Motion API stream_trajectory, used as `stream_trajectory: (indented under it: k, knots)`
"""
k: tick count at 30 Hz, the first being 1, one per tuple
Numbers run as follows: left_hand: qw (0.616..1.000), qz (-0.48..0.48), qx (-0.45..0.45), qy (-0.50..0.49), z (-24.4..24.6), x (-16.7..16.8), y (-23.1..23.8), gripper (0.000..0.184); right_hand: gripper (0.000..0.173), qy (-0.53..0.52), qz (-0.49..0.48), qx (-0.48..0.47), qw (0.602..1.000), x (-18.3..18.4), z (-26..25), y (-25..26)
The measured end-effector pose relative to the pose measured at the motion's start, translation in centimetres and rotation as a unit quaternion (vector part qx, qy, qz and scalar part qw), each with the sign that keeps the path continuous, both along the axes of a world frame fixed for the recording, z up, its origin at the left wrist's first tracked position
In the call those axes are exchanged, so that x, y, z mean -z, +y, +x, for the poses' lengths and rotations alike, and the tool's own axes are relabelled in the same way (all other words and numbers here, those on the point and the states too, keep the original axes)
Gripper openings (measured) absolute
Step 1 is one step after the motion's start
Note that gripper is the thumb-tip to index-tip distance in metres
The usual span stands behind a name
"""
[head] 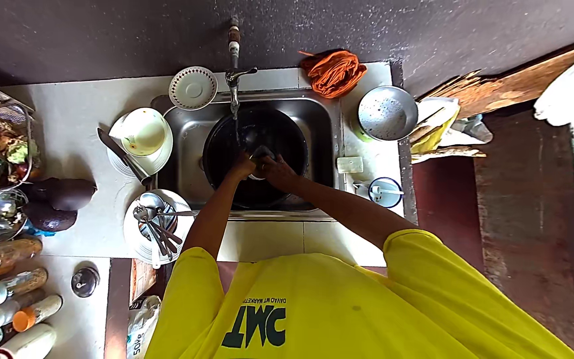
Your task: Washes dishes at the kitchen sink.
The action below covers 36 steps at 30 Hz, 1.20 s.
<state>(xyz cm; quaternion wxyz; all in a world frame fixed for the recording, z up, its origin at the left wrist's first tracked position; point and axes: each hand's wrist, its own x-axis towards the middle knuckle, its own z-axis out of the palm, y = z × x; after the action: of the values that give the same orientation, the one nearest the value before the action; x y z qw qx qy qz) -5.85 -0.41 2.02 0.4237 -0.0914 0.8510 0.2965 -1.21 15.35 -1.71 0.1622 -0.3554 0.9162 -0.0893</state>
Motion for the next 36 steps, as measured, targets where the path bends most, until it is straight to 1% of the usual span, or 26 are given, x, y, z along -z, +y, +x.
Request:
stream_trajectory:
  k: [2,3,4,6,7,9,10,13,15,18,19,21,23,24,25,26,27,28,29,30,31,32,33,34,35,36]
  knots:
    - [1.0,0.012,-0.025,-0.007,0.2,0.8,-0.2,0.045,0.026,-0.036,-0.02,0.026,0.999,-1.3,-0.6,0.2]
    - [0.999,0.032,-0.037,-0.001,0.3,1.3,-0.4,0.043,0.024,-0.05,-0.059,0.056,0.995,-1.8,-0.8,0.4]
    - [0.998,0.052,-0.044,0.007,0.5,1.7,-0.8,0.041,0.022,-0.049,-0.122,0.096,0.987,-2.0,-1.0,0.5]
    - [0.993,0.09,-0.071,0.009,0.9,1.6,-1.0,0.048,0.025,-0.062,-0.225,0.193,0.953,-3.2,-1.1,0.4]
    - [0.99,0.106,-0.092,0.002,1.1,1.5,-0.8,0.05,0.027,-0.068,-0.255,0.238,0.934,-4.0,-1.0,0.2]
    - [0.979,0.146,-0.138,-0.021,1.2,1.6,-0.3,0.04,0.03,-0.077,-0.289,0.304,0.905,-4.6,-0.4,-0.7]
    - [0.973,0.167,-0.154,-0.035,1.2,1.5,-0.1,0.037,0.03,-0.078,-0.294,0.321,0.897,-4.3,0.0,-1.2]
    - [0.965,0.209,-0.155,-0.03,1.2,1.4,-0.1,0.036,0.025,-0.107,-0.271,0.368,0.883,-3.5,0.6,-2.3]
    - [0.972,0.203,-0.115,-0.013,1.1,1.1,-0.4,0.038,0.03,-0.18,-0.235,0.352,0.888,-4.1,0.4,-2.6]
    - [0.983,0.178,-0.045,0.009,0.8,0.8,-1.2,0.038,0.032,-0.255,-0.241,0.252,0.902,-4.3,0.0,-2.1]
    - [0.986,0.166,-0.018,0.015,0.7,0.7,-1.4,0.039,0.031,-0.281,-0.23,0.219,0.906,-4.3,-0.2,-1.9]
    - [0.991,0.125,0.05,0.015,0.5,0.1,-1.4,0.043,0.034,-0.305,-0.173,0.141,0.926,-4.3,-0.6,-1.5]
    - [0.989,0.069,0.129,0.008,0.1,-0.5,-0.8,0.048,0.035,-0.274,-0.076,0.046,0.958,-4.2,-0.1,-1.5]
    - [0.985,0.042,0.169,0.005,-0.2,-0.6,-0.5,0.048,0.035,-0.241,-0.03,0.023,0.97,-3.6,0.5,-1.8]
    - [0.979,0.027,0.203,0.002,-0.5,-0.9,-0.2,0.047,0.032,-0.192,-0.021,0.024,0.981,-2.6,1.3,-2.1]
    - [0.975,0.022,0.221,0.001,-0.9,-1.3,-0.1,0.046,0.028,-0.137,-0.041,0.042,0.989,-1.5,2.0,-2.3]
    - [0.975,0.033,0.219,0.011,-1.4,-1.5,-0.3,0.042,0.027,-0.091,-0.075,0.068,0.991,-0.8,2.3,-2.4]
    - [0.979,0.055,0.193,0.026,-1.9,-1.5,-0.8,0.036,0.029,-0.081,-0.109,0.103,0.985,-0.6,2.3,-2.5]
    - [0.986,0.082,0.144,0.036,-2.0,-1.3,-1.2,0.036,0.034,-0.105,-0.144,0.143,0.974,-1.0,2.0,-2.5]
    - [0.991,0.112,0.068,0.038,-1.8,-1.0,-1.4,0.042,0.038,-0.14,-0.187,0.189,0.954,-1.8,1.8,-2.3]
    - [0.989,0.143,-0.021,0.018,-1.5,-0.9,-1.5,0.054,0.042,-0.169,-0.228,0.24,0.928,-2.5,1.5,-2.2]
    - [0.978,0.181,-0.104,-0.004,-1.0,-0.5,-1.3,0.061,0.044,-0.188,-0.259,0.297,0.9,-3.3,0.9,-2.2]
    - [0.96,0.224,-0.167,-0.021,-0.3,-0.1,-0.9,0.064,0.046,-0.205,-0.28,0.358,0.867,-4.0,0.1,-2.2]
    - [0.937,0.272,-0.214,-0.034,0.4,0.5,-0.3,0.065,0.049,-0.233,-0.293,0.419,0.827,-4.6,-0.7,-2.3]
    - [0.91,0.316,-0.266,-0.041,1.2,1.0,0.4,0.063,0.05,-0.268,-0.315,0.478,0.775,-4.8,-1.3,-2.5]
    - [0.88,0.347,-0.323,-0.035,1.8,1.7,1.2,0.06,0.049,-0.299,-0.356,0.528,0.711,-4.5,-1.6,-2.9]
